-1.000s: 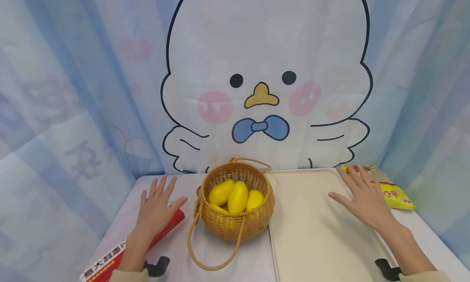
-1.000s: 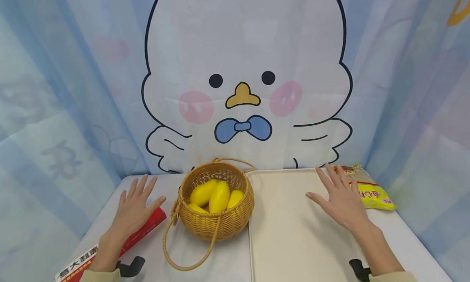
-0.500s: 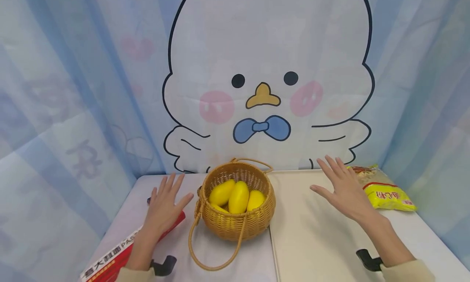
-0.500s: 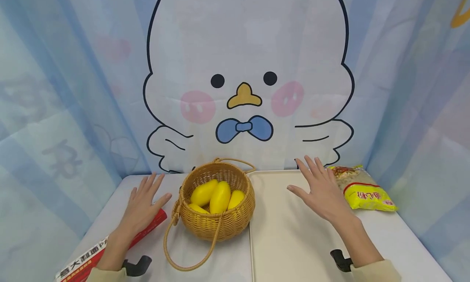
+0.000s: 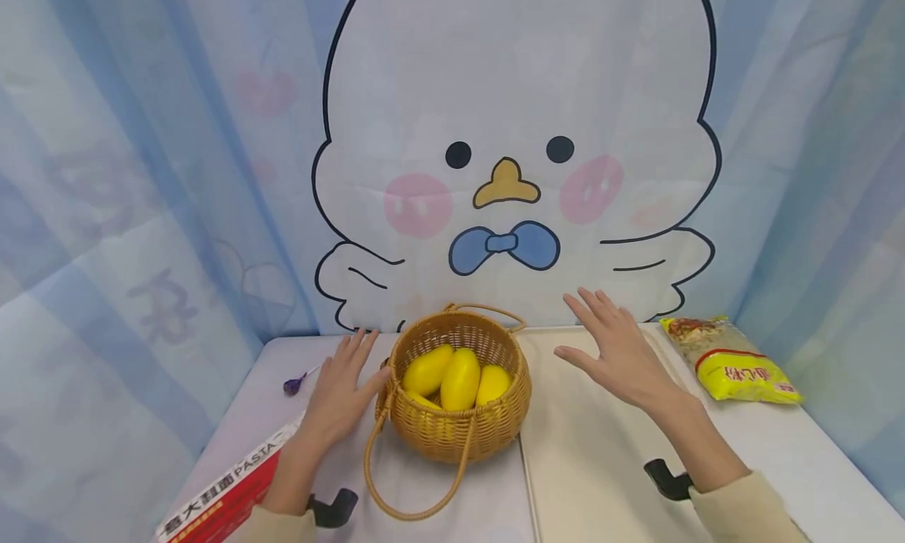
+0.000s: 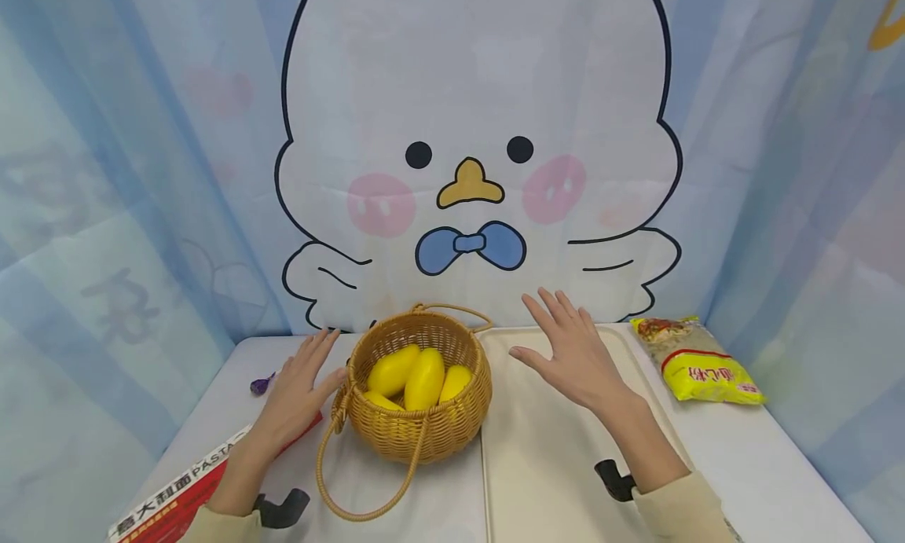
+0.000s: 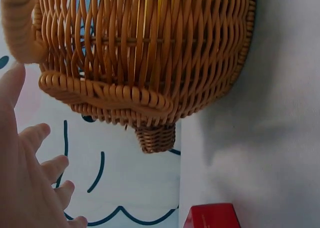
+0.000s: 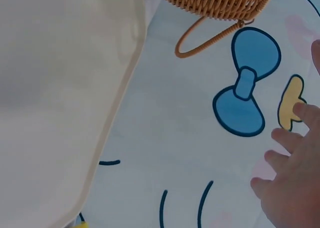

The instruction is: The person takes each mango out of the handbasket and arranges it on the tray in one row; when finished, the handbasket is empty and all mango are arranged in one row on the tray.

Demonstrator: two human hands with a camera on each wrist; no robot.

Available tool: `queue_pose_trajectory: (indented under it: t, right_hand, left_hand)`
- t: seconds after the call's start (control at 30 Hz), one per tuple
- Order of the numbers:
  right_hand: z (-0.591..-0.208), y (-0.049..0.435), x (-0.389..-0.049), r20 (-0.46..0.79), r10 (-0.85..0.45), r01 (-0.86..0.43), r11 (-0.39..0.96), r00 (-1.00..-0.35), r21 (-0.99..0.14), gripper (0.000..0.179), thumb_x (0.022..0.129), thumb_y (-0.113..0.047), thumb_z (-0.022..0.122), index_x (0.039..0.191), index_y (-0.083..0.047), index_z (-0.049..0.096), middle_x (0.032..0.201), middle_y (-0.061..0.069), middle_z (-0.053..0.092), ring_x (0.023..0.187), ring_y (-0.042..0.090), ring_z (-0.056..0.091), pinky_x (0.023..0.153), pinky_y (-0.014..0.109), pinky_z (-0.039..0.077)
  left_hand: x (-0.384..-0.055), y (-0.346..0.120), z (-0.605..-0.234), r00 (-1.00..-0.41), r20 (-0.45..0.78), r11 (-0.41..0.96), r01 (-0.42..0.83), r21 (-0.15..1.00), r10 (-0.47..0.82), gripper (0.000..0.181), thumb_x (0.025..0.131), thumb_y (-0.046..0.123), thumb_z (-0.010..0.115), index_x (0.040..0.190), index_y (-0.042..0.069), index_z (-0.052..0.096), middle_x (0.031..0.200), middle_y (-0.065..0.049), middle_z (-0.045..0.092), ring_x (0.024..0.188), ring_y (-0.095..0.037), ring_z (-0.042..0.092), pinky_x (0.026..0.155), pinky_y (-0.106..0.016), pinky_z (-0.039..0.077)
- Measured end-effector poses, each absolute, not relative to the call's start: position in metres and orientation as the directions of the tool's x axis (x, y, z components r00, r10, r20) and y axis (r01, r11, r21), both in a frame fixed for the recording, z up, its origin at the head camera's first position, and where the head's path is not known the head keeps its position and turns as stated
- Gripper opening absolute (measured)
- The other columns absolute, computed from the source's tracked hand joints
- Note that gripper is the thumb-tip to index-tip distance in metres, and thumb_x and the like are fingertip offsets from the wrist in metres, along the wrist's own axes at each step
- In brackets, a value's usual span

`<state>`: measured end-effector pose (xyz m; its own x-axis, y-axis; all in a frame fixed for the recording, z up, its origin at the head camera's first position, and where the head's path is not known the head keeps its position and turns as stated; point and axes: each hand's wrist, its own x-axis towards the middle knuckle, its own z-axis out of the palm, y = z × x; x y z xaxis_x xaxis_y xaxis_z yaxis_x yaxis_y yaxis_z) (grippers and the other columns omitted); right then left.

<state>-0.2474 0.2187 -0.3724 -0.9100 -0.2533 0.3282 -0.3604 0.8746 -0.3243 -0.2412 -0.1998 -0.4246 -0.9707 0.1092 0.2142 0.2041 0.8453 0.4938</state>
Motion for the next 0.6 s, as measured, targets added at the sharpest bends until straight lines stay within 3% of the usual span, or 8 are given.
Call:
queue_pose_trajectory:
  t: [0.6]
  right_hand:
    - [-0.371, 0.17, -0.26, 0.332, -0.347, -0.454, 0.825, -0.877, -0.337, 0.082, 0.09, -0.06, 0.06, 0.159, -0.031, 0.024, 0.167, 0.005, 0.021, 0.154, 0.033, 0.016, 0.123, 0.061, 0.016]
  left_hand:
    - [-0.245, -0.183, -0.429, -0.985, 0.113, 0.651, 0.171, 0.739, 0.13, 0.068, 0.097, 0.064, 0.043, 0.157, 0.043, 0.017, 0.168, 0.003, 0.016, 0.156, -0.028, 0.013, 0.123, -0.063, 0.013]
